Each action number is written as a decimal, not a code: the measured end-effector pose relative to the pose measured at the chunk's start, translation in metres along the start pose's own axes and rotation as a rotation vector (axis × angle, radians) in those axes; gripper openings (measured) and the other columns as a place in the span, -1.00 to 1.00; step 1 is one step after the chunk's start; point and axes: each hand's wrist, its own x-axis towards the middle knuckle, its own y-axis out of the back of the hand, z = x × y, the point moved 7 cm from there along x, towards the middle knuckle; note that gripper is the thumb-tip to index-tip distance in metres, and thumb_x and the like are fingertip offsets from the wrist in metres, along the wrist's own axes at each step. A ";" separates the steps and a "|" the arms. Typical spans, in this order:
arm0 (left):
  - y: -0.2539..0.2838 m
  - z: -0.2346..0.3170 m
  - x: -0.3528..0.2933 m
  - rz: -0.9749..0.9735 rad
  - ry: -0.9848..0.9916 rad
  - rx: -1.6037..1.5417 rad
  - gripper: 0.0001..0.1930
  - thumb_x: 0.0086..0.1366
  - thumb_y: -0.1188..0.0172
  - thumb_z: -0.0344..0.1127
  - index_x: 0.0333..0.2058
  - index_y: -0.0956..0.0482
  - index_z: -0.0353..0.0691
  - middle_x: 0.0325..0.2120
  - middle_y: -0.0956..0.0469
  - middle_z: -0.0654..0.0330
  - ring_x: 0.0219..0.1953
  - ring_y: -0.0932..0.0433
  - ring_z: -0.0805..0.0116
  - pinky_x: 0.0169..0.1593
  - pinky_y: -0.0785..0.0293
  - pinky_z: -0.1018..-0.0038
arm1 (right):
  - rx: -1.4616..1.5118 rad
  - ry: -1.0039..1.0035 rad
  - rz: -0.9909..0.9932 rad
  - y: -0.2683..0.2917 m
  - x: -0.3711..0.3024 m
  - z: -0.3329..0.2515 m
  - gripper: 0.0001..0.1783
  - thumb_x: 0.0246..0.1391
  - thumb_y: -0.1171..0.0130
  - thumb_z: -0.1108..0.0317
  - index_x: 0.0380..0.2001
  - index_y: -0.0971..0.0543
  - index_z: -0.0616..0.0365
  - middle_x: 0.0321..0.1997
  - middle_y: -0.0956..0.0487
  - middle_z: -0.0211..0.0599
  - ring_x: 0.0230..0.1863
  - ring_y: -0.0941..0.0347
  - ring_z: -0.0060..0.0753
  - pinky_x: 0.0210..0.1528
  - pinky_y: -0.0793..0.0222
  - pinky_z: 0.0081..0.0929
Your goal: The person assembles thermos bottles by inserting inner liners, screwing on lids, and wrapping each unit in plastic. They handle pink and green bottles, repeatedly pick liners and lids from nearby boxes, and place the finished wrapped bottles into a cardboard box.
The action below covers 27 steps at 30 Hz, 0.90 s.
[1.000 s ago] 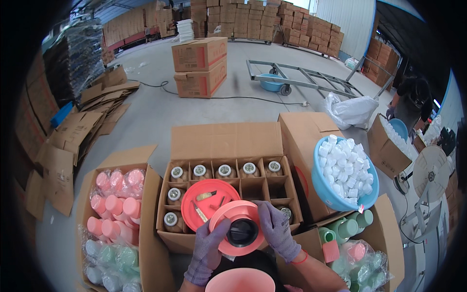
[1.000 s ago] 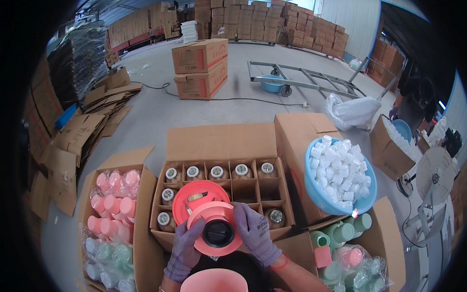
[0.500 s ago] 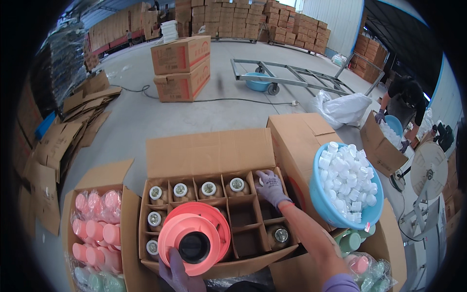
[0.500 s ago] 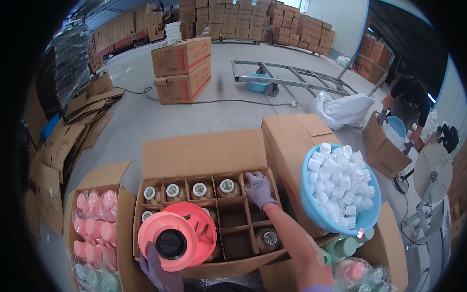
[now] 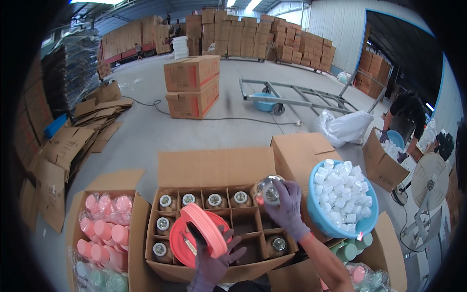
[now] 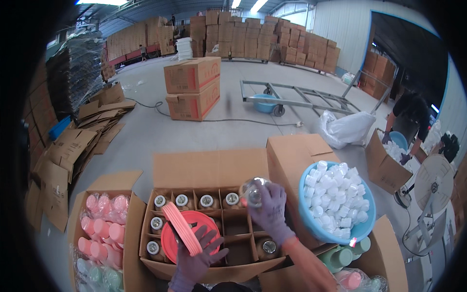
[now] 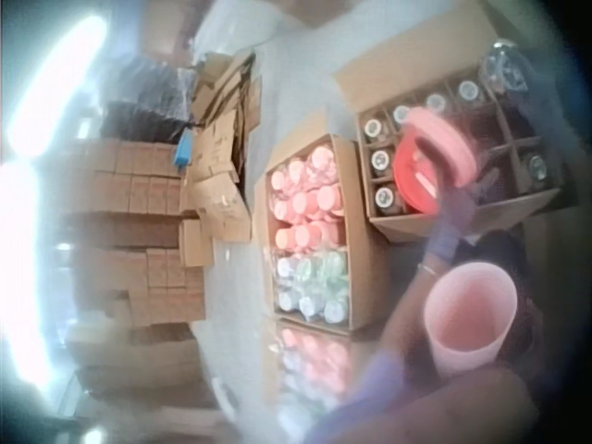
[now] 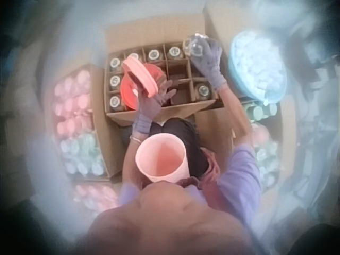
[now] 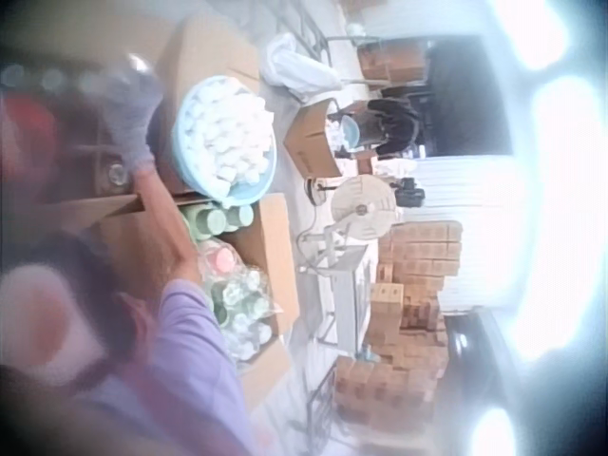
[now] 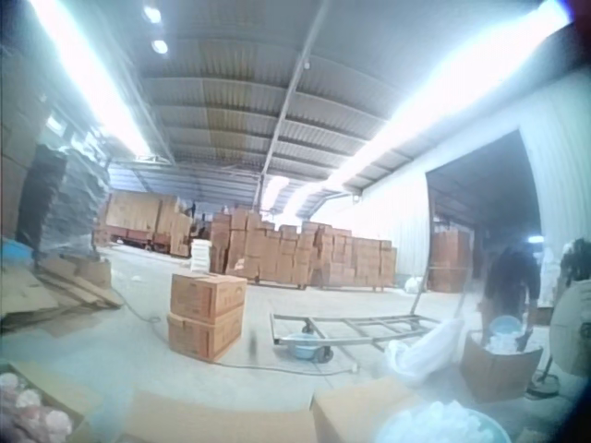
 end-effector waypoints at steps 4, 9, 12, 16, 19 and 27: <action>-0.015 -0.002 0.002 -0.041 -0.070 0.305 -0.37 0.35 0.02 0.09 0.27 -0.26 -0.18 0.20 -0.35 0.05 0.23 -0.35 -0.01 0.20 -0.31 -0.12 | 0.083 0.274 -0.097 0.099 0.001 -0.111 -0.21 -0.29 -0.51 0.10 0.10 -0.50 0.00 -0.06 -0.37 -0.26 0.00 -0.33 -0.09 0.07 -0.27 -0.04; -0.043 0.015 -0.046 -0.051 -0.221 0.470 -0.42 0.29 -0.22 -0.37 0.24 -0.23 -0.29 0.09 -0.44 0.07 0.09 -0.48 0.25 0.11 -0.48 0.32 | 0.416 0.337 -0.215 0.120 -0.042 -0.181 -0.21 -0.18 -0.45 -0.19 0.11 -0.48 -0.10 0.23 -0.36 -0.17 0.22 -0.30 0.13 0.36 0.00 0.31; -0.033 0.017 -0.087 -0.064 -0.095 0.187 -0.41 0.31 -0.21 -0.36 0.26 -0.22 -0.31 0.09 -0.46 0.05 0.08 -0.51 0.25 0.12 -0.49 0.33 | 0.822 0.318 -0.441 0.134 -0.048 -0.191 -0.31 -0.11 -0.40 -0.01 0.09 -0.52 0.04 0.22 -0.41 -0.09 0.29 -0.27 0.08 0.39 -0.03 0.15; -0.061 0.045 -0.132 -0.220 -0.311 0.634 -0.46 0.45 -0.04 -0.22 0.31 -0.18 -0.29 0.14 -0.43 0.07 0.12 -0.48 0.27 0.17 -0.46 0.34 | 0.900 -0.096 -0.366 0.140 -0.059 -0.172 -0.35 0.02 -0.30 0.32 0.21 -0.42 0.19 0.26 -0.36 -0.02 0.32 -0.26 -0.02 0.36 -0.18 -0.19; -0.043 0.045 -0.167 -0.026 -0.357 0.817 -0.42 0.36 -0.15 -0.32 0.29 -0.22 -0.31 0.18 -0.41 0.08 0.18 -0.44 0.24 0.25 -0.40 0.32 | 1.087 -0.363 -0.514 0.121 -0.081 -0.172 -0.25 0.03 -0.31 0.31 0.30 -0.31 0.19 0.36 -0.25 -0.08 0.36 -0.20 -0.17 0.39 -0.15 -0.26; 0.001 0.061 -0.251 0.220 -0.462 0.982 -0.27 0.29 -0.26 -0.28 0.34 -0.10 -0.30 0.19 -0.38 -0.06 0.24 -0.40 0.06 0.26 -0.39 0.26 | 1.181 -0.354 -1.441 0.088 -0.133 -0.217 -0.41 0.08 -0.26 0.11 0.14 -0.52 0.21 0.03 -0.57 -0.25 -0.03 -0.53 -0.35 0.08 -0.42 -0.34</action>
